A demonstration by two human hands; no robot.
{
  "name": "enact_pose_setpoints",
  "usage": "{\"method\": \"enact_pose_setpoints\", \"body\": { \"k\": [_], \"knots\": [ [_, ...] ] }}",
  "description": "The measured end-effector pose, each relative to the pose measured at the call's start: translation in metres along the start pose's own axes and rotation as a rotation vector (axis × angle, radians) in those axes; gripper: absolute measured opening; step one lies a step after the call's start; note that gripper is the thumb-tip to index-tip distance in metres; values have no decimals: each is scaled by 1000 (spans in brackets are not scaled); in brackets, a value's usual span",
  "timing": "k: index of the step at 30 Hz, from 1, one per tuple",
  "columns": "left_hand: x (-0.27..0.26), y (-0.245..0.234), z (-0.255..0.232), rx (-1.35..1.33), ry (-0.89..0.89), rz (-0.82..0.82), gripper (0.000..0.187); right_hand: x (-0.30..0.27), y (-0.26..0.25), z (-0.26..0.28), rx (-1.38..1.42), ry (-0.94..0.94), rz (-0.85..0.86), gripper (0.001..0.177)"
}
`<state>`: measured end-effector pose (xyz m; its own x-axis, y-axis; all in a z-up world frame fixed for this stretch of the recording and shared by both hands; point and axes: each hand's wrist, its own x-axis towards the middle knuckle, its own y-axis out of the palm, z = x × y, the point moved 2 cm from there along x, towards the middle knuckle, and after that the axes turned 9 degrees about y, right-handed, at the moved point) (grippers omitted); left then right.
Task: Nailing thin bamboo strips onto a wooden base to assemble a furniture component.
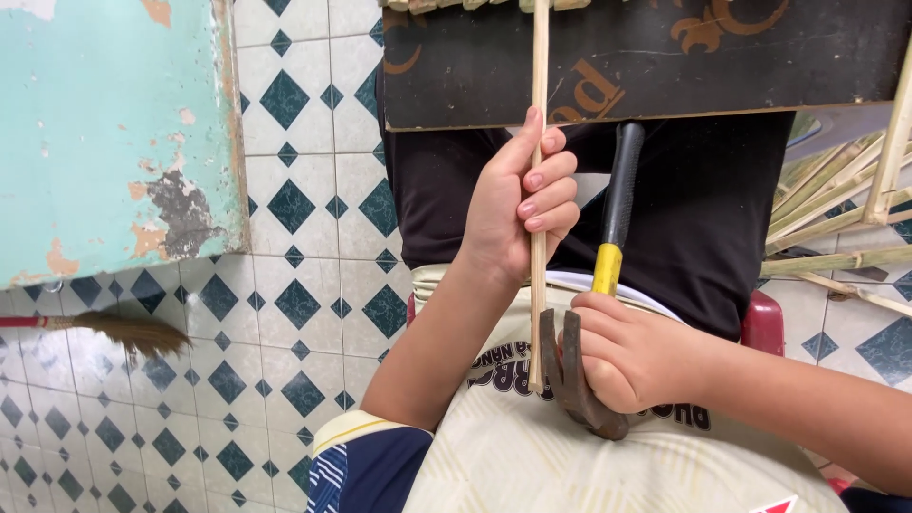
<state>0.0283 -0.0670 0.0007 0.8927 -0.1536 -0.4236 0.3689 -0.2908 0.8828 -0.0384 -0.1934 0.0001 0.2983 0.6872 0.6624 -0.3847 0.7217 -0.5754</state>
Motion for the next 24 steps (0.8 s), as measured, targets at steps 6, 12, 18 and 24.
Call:
{"method": "enact_pose_setpoints", "body": {
  "k": [6,12,18,24],
  "knots": [
    [-1,8,4,3,60,22,32,-10,2,1,26,21,-38,24],
    [6,0,-17,319,256,-57,31,-26,-1,-8,79,171,-58,26],
    [9,11,-19,307,214,-261,30,-31,-9,-4,393,883,197,16],
    [16,15,-28,251,226,-187,28,2,-24,-12,459,616,-21,18]
  ]
}}
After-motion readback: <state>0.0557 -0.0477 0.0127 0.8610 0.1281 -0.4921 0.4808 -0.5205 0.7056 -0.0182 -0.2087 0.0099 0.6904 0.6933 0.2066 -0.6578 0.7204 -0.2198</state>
